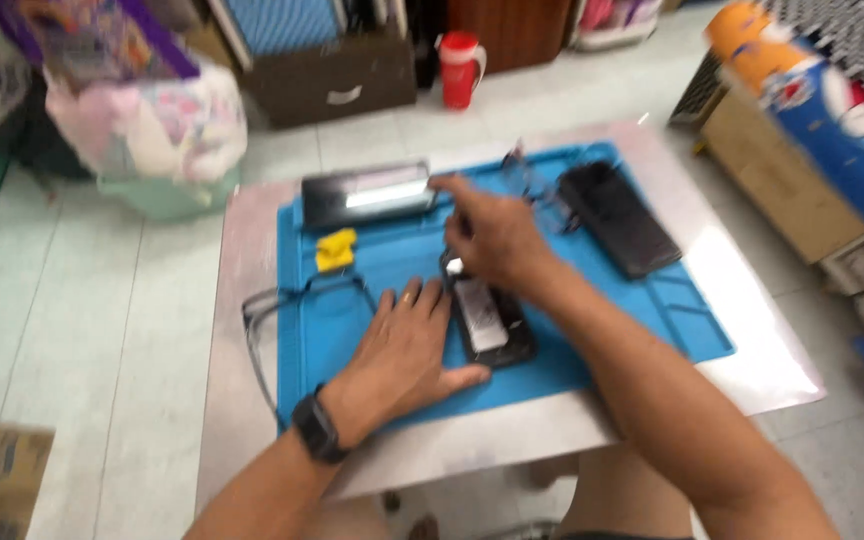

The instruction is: Using a precision screwdriver to remove screws from the internal frame of a mobile phone during disassembly.

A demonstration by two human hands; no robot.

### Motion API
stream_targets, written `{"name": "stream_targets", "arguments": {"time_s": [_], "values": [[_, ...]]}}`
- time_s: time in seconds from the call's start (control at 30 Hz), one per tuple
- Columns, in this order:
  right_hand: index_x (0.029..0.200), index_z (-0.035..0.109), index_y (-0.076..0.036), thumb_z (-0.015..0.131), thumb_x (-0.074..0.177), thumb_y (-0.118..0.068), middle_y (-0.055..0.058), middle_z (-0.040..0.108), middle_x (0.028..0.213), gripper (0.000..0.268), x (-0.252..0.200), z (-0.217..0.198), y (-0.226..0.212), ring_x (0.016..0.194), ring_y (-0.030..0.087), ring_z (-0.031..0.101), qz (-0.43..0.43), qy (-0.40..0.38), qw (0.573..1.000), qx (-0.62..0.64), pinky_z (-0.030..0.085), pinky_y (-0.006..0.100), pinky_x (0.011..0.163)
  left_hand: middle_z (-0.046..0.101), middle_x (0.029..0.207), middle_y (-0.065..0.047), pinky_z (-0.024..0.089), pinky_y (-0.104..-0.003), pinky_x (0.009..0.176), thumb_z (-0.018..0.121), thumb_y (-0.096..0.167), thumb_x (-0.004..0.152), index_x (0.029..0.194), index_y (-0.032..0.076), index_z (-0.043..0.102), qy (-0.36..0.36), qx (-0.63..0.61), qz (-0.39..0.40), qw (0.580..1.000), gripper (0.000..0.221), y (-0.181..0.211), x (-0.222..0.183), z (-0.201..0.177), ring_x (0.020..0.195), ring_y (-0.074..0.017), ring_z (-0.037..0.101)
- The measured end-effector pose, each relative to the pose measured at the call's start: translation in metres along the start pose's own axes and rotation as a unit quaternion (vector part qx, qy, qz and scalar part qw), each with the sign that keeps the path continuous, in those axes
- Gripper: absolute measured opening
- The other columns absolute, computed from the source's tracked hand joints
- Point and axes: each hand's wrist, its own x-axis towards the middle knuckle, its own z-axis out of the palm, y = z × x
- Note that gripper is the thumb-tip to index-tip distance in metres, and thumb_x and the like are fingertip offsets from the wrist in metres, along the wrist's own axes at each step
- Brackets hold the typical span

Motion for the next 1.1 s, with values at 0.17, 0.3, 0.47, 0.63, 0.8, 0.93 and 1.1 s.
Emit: {"name": "stream_targets", "arguments": {"time_s": [0.17,0.3,0.47,0.63,0.8,0.93,1.1], "values": [[0.141,0.061,-0.023,0.073,0.09,-0.011,0.007,0.068,0.065,0.054,0.005,-0.023,-0.013,0.068,0.041,0.072,-0.019,-0.018,1.0,0.013,0.056,0.054,0.066,0.056,0.145,-0.028,0.043,-0.061,0.105,0.066,0.081,0.082,0.141,-0.009,0.057,0.004,-0.019,0.005,1.0,0.108,0.002,-0.002,-0.008,0.137,-0.0476,0.053],[0.129,0.065,-0.01,0.075,0.103,-0.003,0.003,0.063,0.066,0.028,0.006,-0.024,-0.009,0.053,0.02,0.058,-0.03,-0.025,0.999,0.018,0.043,0.038,0.051,0.049,0.154,-0.027,0.034,-0.061,0.113,0.07,0.078,0.088,0.145,-0.005,0.052,-0.011,-0.01,-0.002,1.0,0.102,0.001,-0.001,-0.003,0.142,-0.0482,0.043],[0.128,0.069,-0.006,0.069,0.107,-0.002,0.004,0.056,0.065,0.021,0.004,-0.028,0.005,0.054,0.019,0.048,-0.019,-0.013,0.999,0.048,0.039,0.039,0.053,0.049,0.155,-0.027,0.034,-0.061,0.112,0.068,0.081,0.088,0.144,-0.006,0.053,-0.002,0.001,0.003,1.0,0.104,-0.002,0.0,0.0,0.142,-0.0466,0.043],[0.105,0.063,-0.004,0.064,0.124,0.006,0.01,0.061,0.09,0.021,-0.008,-0.056,0.037,0.075,0.019,0.056,0.081,-0.025,0.991,0.103,0.045,0.032,0.062,0.056,0.145,-0.025,0.042,-0.059,0.104,0.076,0.081,0.083,0.135,-0.006,0.058,0.059,0.017,0.027,0.998,0.102,-0.005,-0.003,0.004,0.132,-0.0458,0.052],[0.107,0.056,0.005,0.061,0.126,0.015,0.017,0.052,0.09,0.022,-0.035,-0.066,0.063,0.077,0.027,0.052,0.028,0.001,0.995,0.096,0.04,0.04,0.066,0.057,0.145,-0.021,0.044,-0.059,0.106,0.07,0.089,0.085,0.135,-0.004,0.061,0.052,0.035,0.018,0.998,0.105,-0.006,-0.002,0.008,0.133,-0.0417,0.052],[0.112,0.052,0.014,0.05,0.121,0.024,0.026,0.059,0.092,0.014,-0.045,-0.063,0.058,0.075,0.035,0.066,-0.036,0.053,0.985,0.157,0.058,0.043,0.07,0.059,0.14,-0.019,0.045,-0.056,0.105,0.067,0.093,0.085,0.131,-0.002,0.062,0.063,0.049,0.025,0.996,0.106,-0.007,-0.001,0.008,0.129,-0.038,0.054],[0.124,0.059,0.01,0.056,0.121,0.016,0.021,0.061,0.092,0.007,-0.045,-0.06,0.05,0.072,0.031,0.061,-0.049,0.035,0.995,0.077,0.046,0.043,0.068,0.057,0.146,-0.021,0.043,-0.056,0.108,0.065,0.094,0.085,0.136,-0.003,0.06,0.034,0.047,0.013,0.998,0.11,-0.007,0.001,0.01,0.134,-0.0395,0.052]]}}
